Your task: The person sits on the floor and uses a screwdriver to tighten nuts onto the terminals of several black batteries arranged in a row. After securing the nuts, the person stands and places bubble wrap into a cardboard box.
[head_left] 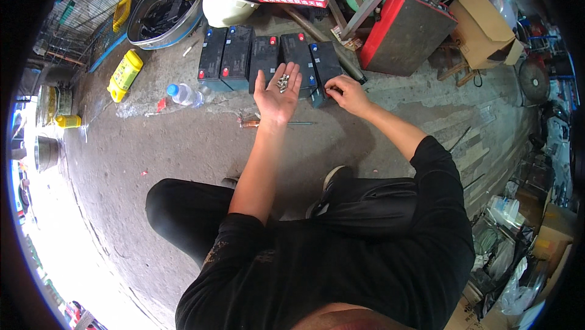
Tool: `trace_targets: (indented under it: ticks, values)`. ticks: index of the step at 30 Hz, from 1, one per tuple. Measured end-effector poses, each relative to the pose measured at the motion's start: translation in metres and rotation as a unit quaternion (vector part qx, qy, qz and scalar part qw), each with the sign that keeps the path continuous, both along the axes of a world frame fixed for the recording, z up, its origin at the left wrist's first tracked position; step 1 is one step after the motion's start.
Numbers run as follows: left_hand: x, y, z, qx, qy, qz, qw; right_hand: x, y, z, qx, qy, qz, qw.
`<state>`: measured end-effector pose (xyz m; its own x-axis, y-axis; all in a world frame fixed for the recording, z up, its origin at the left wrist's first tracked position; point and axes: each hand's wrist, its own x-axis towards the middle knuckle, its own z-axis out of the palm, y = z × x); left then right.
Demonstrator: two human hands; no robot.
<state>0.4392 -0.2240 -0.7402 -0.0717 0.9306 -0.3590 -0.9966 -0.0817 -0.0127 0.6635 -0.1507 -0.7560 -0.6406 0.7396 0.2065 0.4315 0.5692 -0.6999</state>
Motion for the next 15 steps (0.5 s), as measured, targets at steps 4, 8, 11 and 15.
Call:
trace_targets:
  ticks: [4, 8, 11, 15]
  values:
    - [-0.0004, 0.0003, -0.0012, 0.004, -0.002, 0.003, 1.000, 0.0015, 0.0009, 0.0014, -0.007, -0.007, -0.016, 1.000]
    - [-0.0012, 0.0007, -0.0036, 0.008, -0.003, 0.003, 1.000, 0.0019, -0.0002, -0.0011, -0.013, 0.006, -0.021, 1.000]
    - [-0.0019, 0.0003, -0.0039, 0.007, -0.003, 0.004, 1.000, -0.0005, -0.0005, -0.0016, -0.013, 0.006, -0.020, 1.000]
    - [-0.0017, 0.0008, -0.0052, 0.004, 0.000, -0.001, 1.000, -0.0005, 0.0008, -0.0078, 0.050, 0.000, -0.010, 0.999]
